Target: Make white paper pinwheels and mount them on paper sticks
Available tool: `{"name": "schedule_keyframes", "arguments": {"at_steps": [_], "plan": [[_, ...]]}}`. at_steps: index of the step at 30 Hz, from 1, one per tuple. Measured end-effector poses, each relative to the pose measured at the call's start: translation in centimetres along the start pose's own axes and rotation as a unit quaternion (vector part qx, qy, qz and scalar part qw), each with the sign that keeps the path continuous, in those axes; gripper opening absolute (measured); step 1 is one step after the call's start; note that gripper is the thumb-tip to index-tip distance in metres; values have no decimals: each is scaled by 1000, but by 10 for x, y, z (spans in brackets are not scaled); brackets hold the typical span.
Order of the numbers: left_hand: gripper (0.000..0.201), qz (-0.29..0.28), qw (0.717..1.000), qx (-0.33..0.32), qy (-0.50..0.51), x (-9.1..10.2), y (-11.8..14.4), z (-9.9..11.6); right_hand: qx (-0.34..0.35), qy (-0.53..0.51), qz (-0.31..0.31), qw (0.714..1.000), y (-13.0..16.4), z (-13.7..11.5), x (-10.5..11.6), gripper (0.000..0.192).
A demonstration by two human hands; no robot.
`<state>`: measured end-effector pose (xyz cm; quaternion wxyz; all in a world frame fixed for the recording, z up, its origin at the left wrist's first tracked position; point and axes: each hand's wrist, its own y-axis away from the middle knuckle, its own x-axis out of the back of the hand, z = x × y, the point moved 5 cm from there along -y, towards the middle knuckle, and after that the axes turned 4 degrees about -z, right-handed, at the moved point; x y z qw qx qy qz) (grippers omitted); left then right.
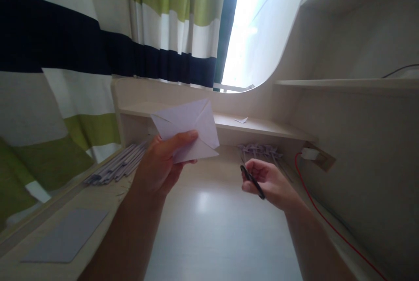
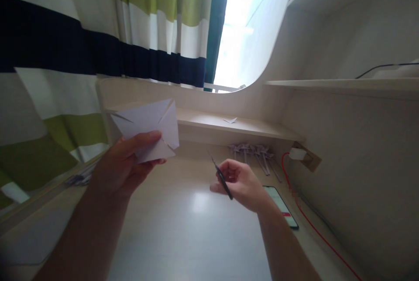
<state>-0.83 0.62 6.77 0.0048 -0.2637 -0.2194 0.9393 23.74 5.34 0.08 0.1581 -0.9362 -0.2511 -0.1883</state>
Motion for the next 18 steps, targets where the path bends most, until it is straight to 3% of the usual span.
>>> {"name": "schedule_keyframes", "arguments": {"at_steps": [2, 4, 11, 18], "plan": [[16, 0, 1000, -9, -9, -2, 2, 0, 41, -31, 6, 999, 16, -20, -3, 44], [17, 3, 1000, -14, -18, -5, 4, 0, 43, 8, 22, 999, 27, -29, -7, 40], [12, -7, 999, -31, -26, -13, 6, -3, 31, 51, 51, 997, 31, -33, -13, 39], [28, -3, 999, -44, -16, -15, 5, -6, 46, 57, 56, 996, 32, -37, -11, 38]]}}
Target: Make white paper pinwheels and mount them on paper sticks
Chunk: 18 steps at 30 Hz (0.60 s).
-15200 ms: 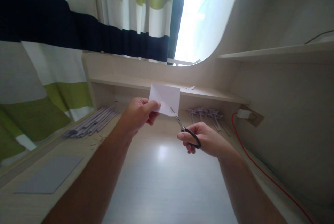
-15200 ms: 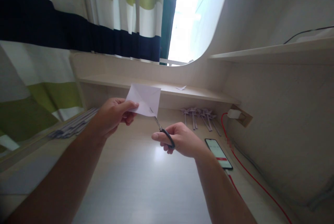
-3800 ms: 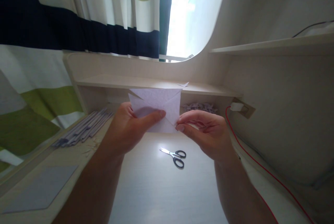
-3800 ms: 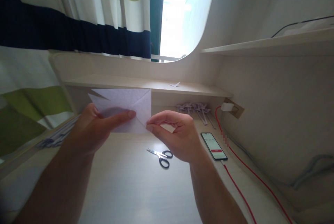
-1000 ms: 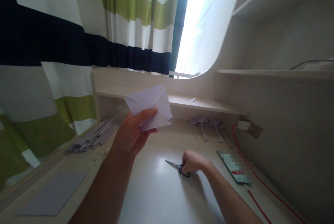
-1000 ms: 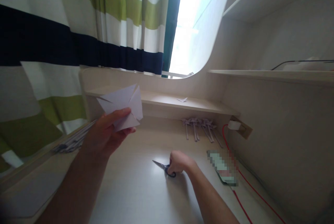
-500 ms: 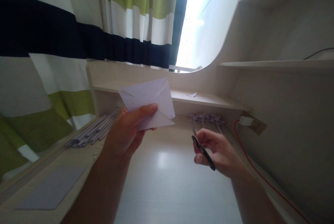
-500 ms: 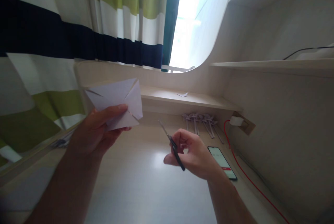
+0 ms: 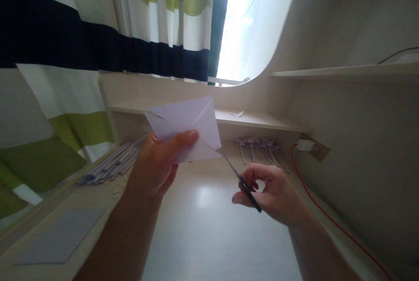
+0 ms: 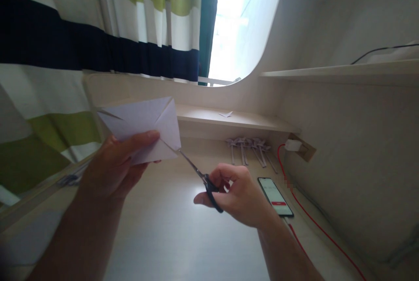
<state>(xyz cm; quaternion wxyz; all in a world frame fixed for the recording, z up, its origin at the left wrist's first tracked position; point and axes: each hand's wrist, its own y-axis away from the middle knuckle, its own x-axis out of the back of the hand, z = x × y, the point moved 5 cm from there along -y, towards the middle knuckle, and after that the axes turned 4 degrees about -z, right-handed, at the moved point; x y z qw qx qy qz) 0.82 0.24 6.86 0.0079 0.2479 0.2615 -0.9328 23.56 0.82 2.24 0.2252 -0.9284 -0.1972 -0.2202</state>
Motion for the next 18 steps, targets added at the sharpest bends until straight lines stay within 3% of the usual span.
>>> {"name": "schedule_keyframes", "arguments": {"at_steps": [18], "plan": [[36, 6, 1000, -4, -18, 1, 0, -3, -7, 18, 8, 1000, 2, 2, 1, 42]]}}
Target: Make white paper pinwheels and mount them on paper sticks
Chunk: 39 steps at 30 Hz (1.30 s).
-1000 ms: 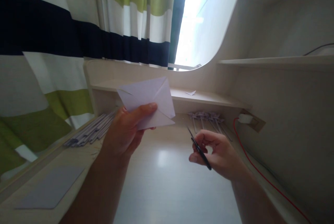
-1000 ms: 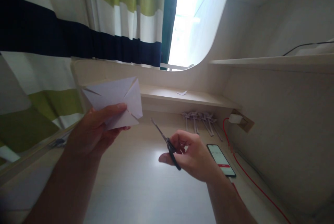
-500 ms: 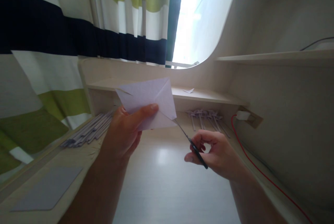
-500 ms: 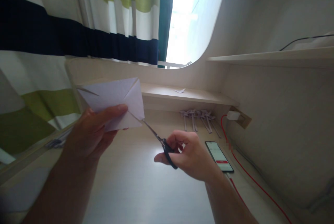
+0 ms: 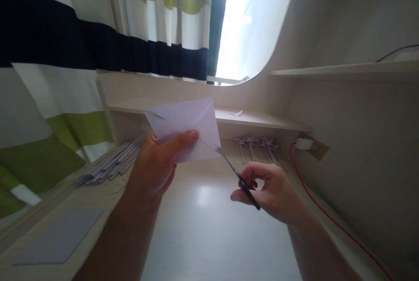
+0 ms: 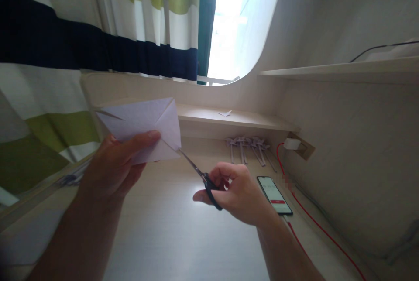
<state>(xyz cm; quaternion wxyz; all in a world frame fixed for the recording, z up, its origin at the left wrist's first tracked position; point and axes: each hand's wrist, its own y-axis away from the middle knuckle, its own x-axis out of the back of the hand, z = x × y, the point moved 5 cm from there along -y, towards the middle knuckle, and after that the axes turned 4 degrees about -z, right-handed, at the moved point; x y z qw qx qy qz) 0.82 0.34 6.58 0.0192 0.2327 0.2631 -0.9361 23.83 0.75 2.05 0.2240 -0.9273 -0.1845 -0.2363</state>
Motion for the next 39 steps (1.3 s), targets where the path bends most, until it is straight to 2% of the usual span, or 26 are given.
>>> {"name": "schedule_keyframes", "arguments": {"at_steps": [14, 24, 30, 34, 39], "plan": [[17, 16, 999, -4, -49, 4, 0, -2, -12, 3, -4, 1000, 0, 1, 0, 42], [28, 27, 998, -6, -48, 4, 1, -1, -20, -15, -3, 1000, 0, 1, 0, 42], [18, 29, 998, -6, -55, 4, 0, 0, -22, -4, -3, 1000, -1, 4, 0, 44], [11, 26, 997, 9, -67, 6, -1, -3, -42, -11, -27, 999, -3, 5, -1, 42], [15, 52, 997, 5, -63, 11, -4, -3, -74, -45, -58, 995, -6, 11, 2, 42]]}}
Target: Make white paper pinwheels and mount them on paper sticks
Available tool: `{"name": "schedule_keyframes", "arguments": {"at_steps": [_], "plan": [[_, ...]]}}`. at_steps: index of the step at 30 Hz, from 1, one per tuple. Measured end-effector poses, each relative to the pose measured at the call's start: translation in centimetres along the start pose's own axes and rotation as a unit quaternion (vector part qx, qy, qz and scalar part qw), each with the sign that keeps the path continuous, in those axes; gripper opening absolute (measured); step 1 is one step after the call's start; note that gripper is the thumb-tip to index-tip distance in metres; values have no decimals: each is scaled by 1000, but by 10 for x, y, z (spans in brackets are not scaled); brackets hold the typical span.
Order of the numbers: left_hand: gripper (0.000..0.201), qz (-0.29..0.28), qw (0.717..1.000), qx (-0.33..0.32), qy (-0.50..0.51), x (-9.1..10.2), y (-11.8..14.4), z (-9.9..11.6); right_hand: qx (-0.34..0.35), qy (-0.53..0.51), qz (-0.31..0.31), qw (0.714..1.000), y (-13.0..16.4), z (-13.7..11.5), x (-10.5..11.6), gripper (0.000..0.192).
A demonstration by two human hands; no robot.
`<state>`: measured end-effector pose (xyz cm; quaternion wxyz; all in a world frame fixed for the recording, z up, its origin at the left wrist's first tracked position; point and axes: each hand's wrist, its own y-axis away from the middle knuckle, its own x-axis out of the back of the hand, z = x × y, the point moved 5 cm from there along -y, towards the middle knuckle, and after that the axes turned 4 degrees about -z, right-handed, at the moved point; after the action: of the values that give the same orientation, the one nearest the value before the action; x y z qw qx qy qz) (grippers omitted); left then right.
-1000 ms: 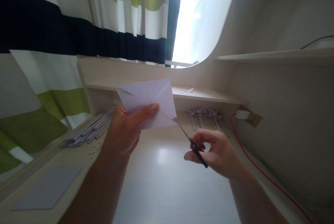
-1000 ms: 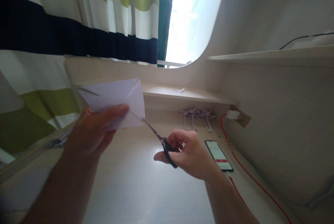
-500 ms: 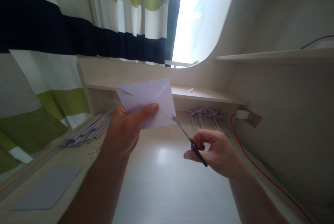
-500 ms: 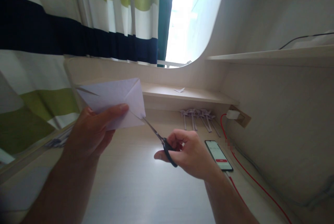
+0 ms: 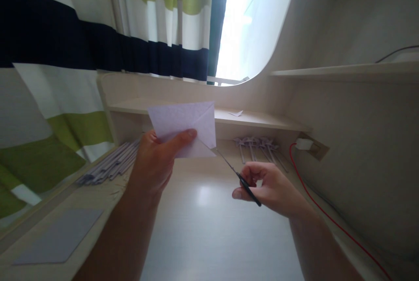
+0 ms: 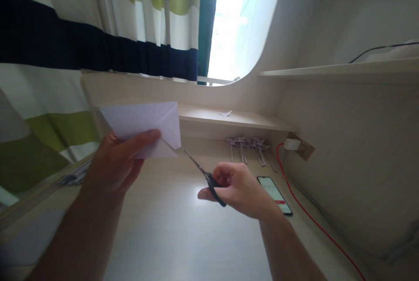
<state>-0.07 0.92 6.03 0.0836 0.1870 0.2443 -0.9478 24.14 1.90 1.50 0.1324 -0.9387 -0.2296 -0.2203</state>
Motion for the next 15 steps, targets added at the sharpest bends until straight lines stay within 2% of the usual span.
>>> {"name": "schedule_keyframes", "arguments": {"at_steps": [2, 4, 6, 8, 11, 15], "plan": [[17, 6, 1000, -2, -2, 3, -2, -1, 15, -27, 29, 999, -2, 2, 8, 41], [20, -17, 1000, 12, -18, 3, -3, -3, 38, -67, 90, 993, -3, 4, 18, 39], [21, -83, 993, 55, -66, -1, -3, -9, 61, -96, 156, 981, -3, 4, 26, 36], [18, -174, 971, 100, -129, -9, 1, -16, 85, -119, 196, 970, -2, 3, 29, 31], [13, -280, 930, 127, -202, -22, 10, -23, 112, -155, 216, 957, 0, -2, 28, 27], [9, -334, 894, 138, -266, -32, 16, -27, 99, -143, 181, 968, 1, -4, 21, 23]]}}
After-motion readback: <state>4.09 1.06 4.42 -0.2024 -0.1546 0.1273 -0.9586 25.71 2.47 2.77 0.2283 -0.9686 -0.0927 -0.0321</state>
